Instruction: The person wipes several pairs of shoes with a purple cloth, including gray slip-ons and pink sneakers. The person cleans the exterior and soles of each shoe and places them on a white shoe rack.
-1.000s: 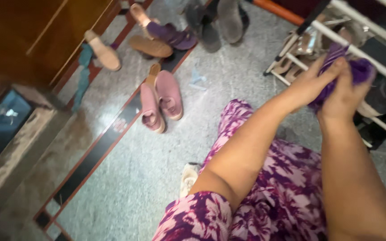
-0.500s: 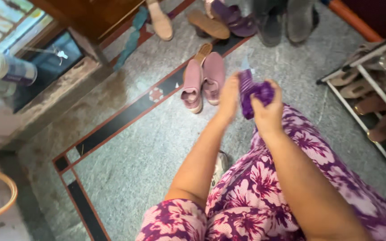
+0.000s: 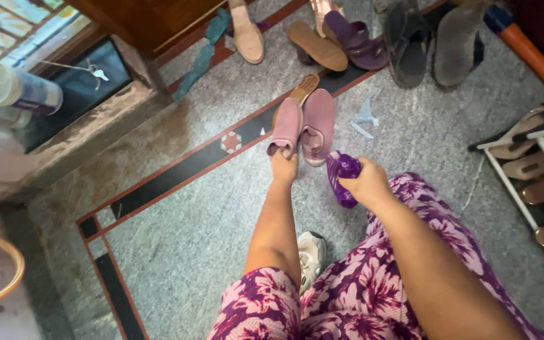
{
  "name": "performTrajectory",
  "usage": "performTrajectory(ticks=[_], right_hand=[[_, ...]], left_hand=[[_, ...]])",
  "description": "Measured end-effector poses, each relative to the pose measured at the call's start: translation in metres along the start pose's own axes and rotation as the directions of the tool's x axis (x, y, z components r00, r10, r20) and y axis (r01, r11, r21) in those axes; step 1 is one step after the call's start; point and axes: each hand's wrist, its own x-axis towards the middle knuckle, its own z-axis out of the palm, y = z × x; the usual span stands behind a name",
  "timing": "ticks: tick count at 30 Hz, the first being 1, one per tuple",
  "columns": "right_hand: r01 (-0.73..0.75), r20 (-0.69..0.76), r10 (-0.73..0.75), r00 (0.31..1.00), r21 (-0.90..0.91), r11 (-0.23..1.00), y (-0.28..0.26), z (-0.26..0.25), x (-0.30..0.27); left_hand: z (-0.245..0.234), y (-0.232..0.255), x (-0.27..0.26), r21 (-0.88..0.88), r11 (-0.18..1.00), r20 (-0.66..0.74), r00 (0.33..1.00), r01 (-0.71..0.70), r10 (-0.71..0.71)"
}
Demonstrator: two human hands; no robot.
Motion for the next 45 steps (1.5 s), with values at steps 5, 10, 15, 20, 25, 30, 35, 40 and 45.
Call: performTrajectory(ticks=[5,10,15,20,25,30,35,40,45], right_hand=[[-0.049,-0.018,0.049,0.999,-0.026,0.998,-0.014,-0.001,0.005],[-0.055,-0.021,0.058,0.998,0.097,0.994,-0.02,-0.002,0.005],[-0.106,-0.038,0.11,0.993,0.085,0.991,-0.013,0.001,0.009],[-0.144,-0.032,0.163,0.986,0.33,0.933,-0.012,-0.006,0.013],[-0.337,0.033,0.397,0.917,0.596,0.728,-0.012,-0.007,0.012],[-0.271,0.073,0.302,0.951,0.666,0.694,0.001,-0.008,0.009],[-0.282,0.155,0.251,0.955,0.73,0.623,-0.003,-0.025,-0.007],[-0.061,0.011,0.112,0.994,0.888,0.456,-0.006,-0.047,-0.036],[0.397,-0.48,0.174,0.86,0.843,0.363,-0.027,-0.089,-0.086]], left_hand=[[0.007,0.014,0.007,0.6,0.791,0.317,0.943,-0.117,-0.101],[-0.002,0.026,0.006,0.708,0.681,0.373,0.917,-0.185,-0.138],[-0.011,-0.01,0.019,0.528,0.784,0.265,0.941,-0.326,0.212],[-0.023,-0.013,-0.002,0.365,0.757,-0.055,0.799,-0.542,0.599],[-0.07,0.02,-0.052,0.342,0.541,-0.224,0.492,-0.769,0.841],[-0.123,0.065,-0.124,0.311,0.306,-0.17,0.264,-0.9,0.949],[-0.153,0.091,-0.198,0.444,-0.116,0.019,-0.12,-0.888,0.993],[-0.163,0.114,-0.225,0.373,-0.337,0.158,-0.299,-0.864,0.941],[-0.157,0.17,-0.237,0.139,0.008,0.117,0.024,-0.99,0.993]])
